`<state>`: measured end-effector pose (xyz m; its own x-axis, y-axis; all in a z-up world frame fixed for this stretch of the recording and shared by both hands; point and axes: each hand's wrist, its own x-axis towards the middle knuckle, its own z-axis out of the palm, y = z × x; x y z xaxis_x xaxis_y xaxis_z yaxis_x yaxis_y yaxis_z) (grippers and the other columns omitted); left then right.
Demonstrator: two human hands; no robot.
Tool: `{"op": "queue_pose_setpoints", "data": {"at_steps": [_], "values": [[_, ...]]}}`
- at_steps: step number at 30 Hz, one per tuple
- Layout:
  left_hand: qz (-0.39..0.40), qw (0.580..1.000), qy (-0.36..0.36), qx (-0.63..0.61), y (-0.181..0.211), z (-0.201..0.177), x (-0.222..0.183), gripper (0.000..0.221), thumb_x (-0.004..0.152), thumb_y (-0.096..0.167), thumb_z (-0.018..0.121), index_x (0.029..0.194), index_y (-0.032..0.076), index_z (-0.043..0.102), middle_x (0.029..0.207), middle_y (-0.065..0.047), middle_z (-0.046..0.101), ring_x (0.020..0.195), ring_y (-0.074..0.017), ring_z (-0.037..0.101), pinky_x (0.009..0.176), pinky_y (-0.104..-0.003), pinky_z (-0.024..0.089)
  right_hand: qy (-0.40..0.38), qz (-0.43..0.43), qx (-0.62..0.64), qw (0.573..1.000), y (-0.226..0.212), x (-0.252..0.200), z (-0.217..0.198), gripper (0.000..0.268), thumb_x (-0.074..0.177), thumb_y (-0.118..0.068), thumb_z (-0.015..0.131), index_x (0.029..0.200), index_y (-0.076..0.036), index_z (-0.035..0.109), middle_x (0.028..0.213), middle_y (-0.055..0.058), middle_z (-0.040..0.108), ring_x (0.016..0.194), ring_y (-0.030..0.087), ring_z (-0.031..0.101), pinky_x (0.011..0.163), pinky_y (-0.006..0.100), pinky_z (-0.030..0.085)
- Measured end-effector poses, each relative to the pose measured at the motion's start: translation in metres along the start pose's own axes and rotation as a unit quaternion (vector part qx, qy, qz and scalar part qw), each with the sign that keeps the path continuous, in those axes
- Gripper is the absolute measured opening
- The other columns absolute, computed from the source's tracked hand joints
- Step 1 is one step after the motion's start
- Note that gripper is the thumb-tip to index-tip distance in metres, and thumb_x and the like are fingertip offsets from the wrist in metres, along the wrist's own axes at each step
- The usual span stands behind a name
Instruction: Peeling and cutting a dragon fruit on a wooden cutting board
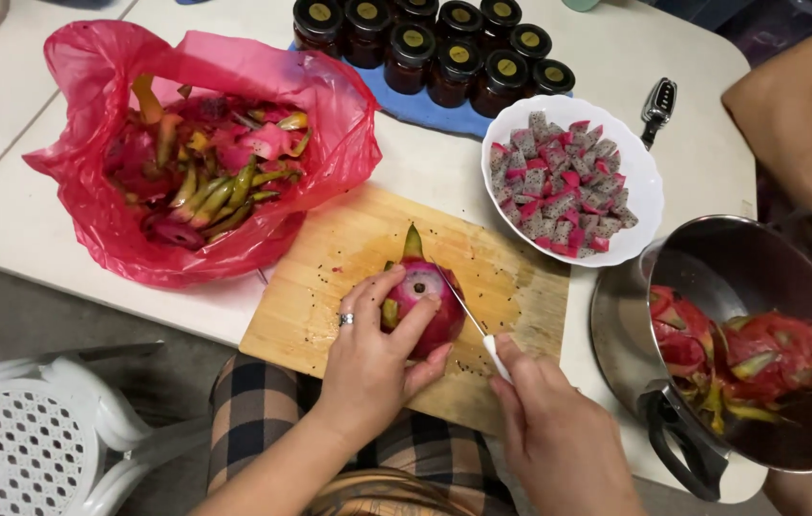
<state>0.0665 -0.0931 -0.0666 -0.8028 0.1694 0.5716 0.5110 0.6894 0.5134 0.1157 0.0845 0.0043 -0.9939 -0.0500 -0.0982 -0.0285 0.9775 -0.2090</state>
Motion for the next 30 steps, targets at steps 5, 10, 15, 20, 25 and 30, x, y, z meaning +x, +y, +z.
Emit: {"op": "queue_pose_setpoints", "data": {"at_steps": [5, 10, 15, 20, 25, 30], "values": [[0.014, 1.0, 0.01, 0.004, -0.003, 0.003, -0.002, 0.052, 0.075, 0.032, 0.076, 0.119, 0.016, 0.053, 0.128, -0.021, 0.043, 0.111, -0.0426, 0.049, 0.091, -0.051, 0.047, 0.062, -0.065, -0.002, 0.996, -0.009, 0.012, 0.005, 0.04, 0.089, -0.029, 0.048, 0.126, -0.017, 0.049, 0.096, 0.0, 0.062, 0.075, 0.024, 0.064, 0.049, 0.043, 0.052], [0.004, 1.0, 0.012, 0.01, -0.003, 0.005, -0.001, 0.051, 0.073, 0.032, 0.078, 0.115, 0.015, 0.054, 0.127, -0.019, 0.043, 0.111, -0.0421, 0.05, 0.092, -0.051, 0.047, -0.028, 0.015, 0.012, 0.999, -0.003, 0.007, 0.005, 0.045, 0.089, -0.035, 0.043, 0.132, -0.025, 0.044, 0.103, -0.003, 0.062, 0.082, 0.026, 0.065, 0.06, 0.045, 0.052], [-0.001, 1.0, 0.001, 0.001, -0.002, 0.003, 0.0, 0.054, 0.073, 0.031, 0.077, 0.118, 0.017, 0.052, 0.128, -0.019, 0.042, 0.111, -0.0418, 0.049, 0.09, -0.052, 0.048, 0.089, -0.079, -0.006, 0.993, -0.009, 0.012, 0.007, 0.037, 0.09, -0.028, 0.047, 0.124, -0.015, 0.051, 0.093, -0.002, 0.062, 0.077, 0.018, 0.063, 0.048, 0.035, 0.051], [-0.031, 0.998, -0.013, -0.056, -0.002, -0.002, 0.0, 0.058, 0.071, 0.027, 0.08, 0.121, 0.017, 0.052, 0.13, -0.024, 0.036, 0.119, -0.0439, 0.044, 0.095, -0.051, 0.045, 0.044, -0.079, 0.193, 0.977, 0.014, 0.006, 0.004, 0.036, 0.088, -0.025, 0.051, 0.121, -0.01, 0.053, 0.12, 0.004, 0.064, 0.111, 0.018, 0.061, 0.087, 0.031, 0.046], [-0.117, 0.986, -0.058, -0.103, -0.013, -0.026, 0.017, 0.1, 0.067, 0.05, 0.073, 0.126, -0.015, 0.026, 0.133, -0.028, 0.026, 0.126, -0.0401, 0.036, 0.107, -0.043, 0.036, 0.003, 0.071, 0.459, 0.886, 0.03, -0.015, 0.024, 0.043, 0.084, -0.037, 0.049, 0.117, -0.01, 0.055, 0.118, 0.001, 0.065, 0.113, 0.008, 0.058, 0.096, 0.024, 0.038], [-0.32, 0.873, -0.344, -0.132, -0.013, -0.045, 0.066, 0.074, 0.075, 0.055, 0.055, 0.131, 0.008, 0.045, 0.133, -0.01, 0.054, 0.123, -0.0212, 0.05, 0.104, -0.031, 0.033, -0.082, 0.205, 0.583, 0.782, 0.016, -0.006, 0.031, 0.012, 0.089, -0.016, 0.053, 0.097, -0.006, 0.053, 0.045, 0.007, 0.044, 0.035, 0.015, 0.036, 0.038, 0.026, 0.029]]}}
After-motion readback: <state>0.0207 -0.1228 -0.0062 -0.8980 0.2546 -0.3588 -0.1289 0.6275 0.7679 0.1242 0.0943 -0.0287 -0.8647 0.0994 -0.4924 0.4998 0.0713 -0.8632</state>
